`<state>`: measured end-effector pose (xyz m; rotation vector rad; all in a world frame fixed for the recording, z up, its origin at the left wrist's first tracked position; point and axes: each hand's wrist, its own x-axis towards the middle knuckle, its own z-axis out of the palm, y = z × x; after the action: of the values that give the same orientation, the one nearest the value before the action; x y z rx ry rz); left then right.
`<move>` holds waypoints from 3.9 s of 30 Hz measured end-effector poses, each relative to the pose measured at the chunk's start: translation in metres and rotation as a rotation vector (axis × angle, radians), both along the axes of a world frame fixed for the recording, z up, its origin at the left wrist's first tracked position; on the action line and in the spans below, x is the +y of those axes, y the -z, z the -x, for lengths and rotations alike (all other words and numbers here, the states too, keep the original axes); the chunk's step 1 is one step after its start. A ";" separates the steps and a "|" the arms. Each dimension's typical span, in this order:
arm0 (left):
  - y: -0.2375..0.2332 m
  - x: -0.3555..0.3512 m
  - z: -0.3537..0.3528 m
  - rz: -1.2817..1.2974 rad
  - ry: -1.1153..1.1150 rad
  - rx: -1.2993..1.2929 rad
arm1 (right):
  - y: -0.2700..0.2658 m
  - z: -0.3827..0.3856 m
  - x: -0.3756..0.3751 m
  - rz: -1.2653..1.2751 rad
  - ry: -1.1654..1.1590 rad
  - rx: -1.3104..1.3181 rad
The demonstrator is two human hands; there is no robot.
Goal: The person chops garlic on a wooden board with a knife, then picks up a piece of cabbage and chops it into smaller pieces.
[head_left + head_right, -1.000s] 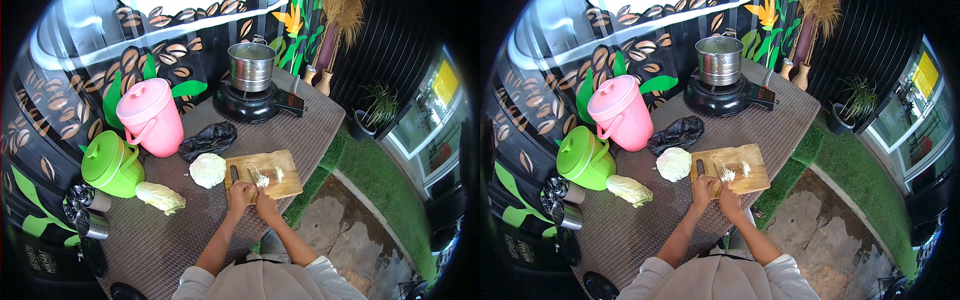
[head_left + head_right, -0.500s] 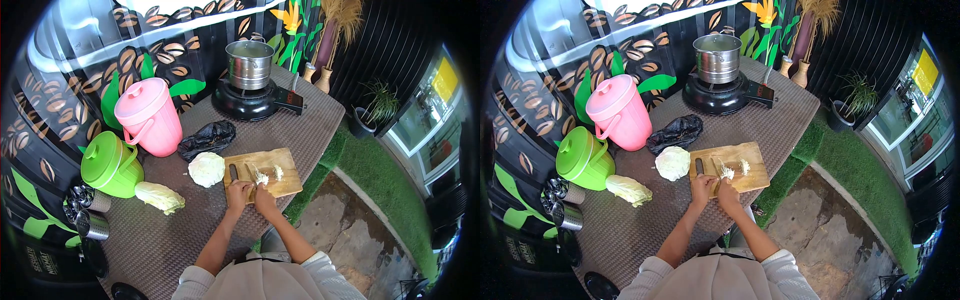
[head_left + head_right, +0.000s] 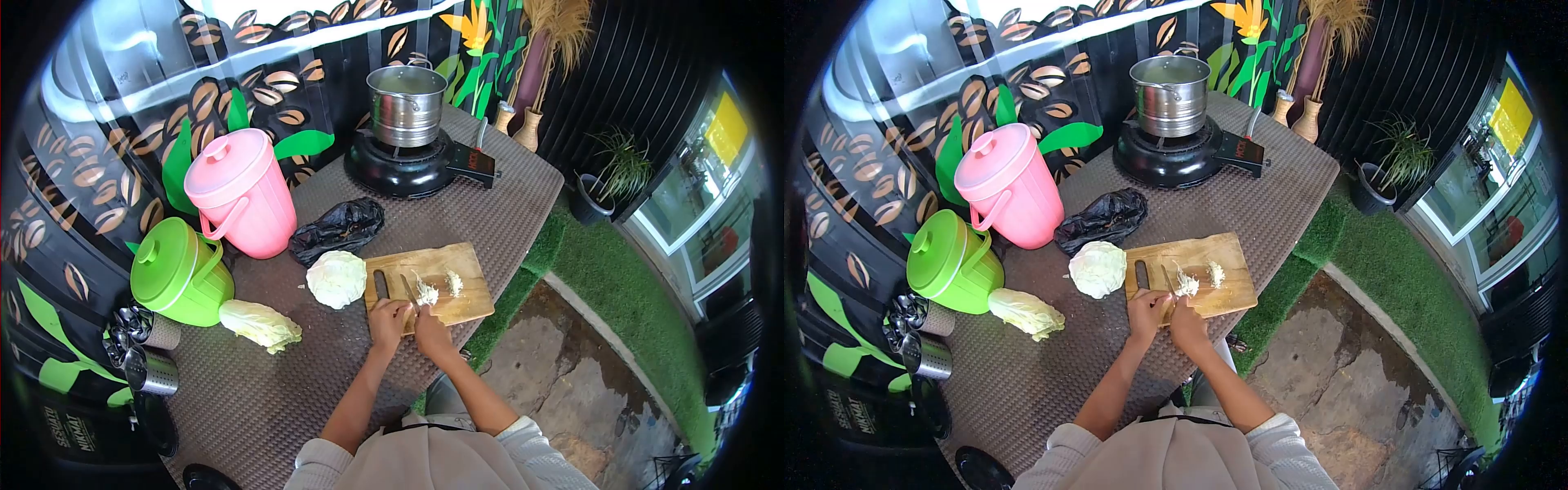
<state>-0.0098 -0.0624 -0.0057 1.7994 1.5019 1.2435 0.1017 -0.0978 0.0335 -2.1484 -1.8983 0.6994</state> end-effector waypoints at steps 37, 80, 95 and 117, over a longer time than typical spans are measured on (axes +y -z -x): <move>-0.003 0.000 0.002 -0.158 0.081 0.026 | 0.017 -0.020 0.003 -0.065 -0.030 0.079; -0.044 0.031 -0.032 0.149 0.272 0.155 | -0.001 -0.054 -0.009 -0.302 0.214 0.276; -0.022 0.041 -0.042 0.020 0.325 0.210 | 0.016 -0.069 -0.014 -0.400 0.240 0.349; -0.026 0.060 -0.031 -0.024 0.515 0.151 | -0.004 -0.066 -0.020 -0.215 0.281 0.152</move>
<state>0.0208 -0.0025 0.0199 2.1529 0.9941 0.8880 0.1675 -0.1174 0.0371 -2.1022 -1.4836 0.5566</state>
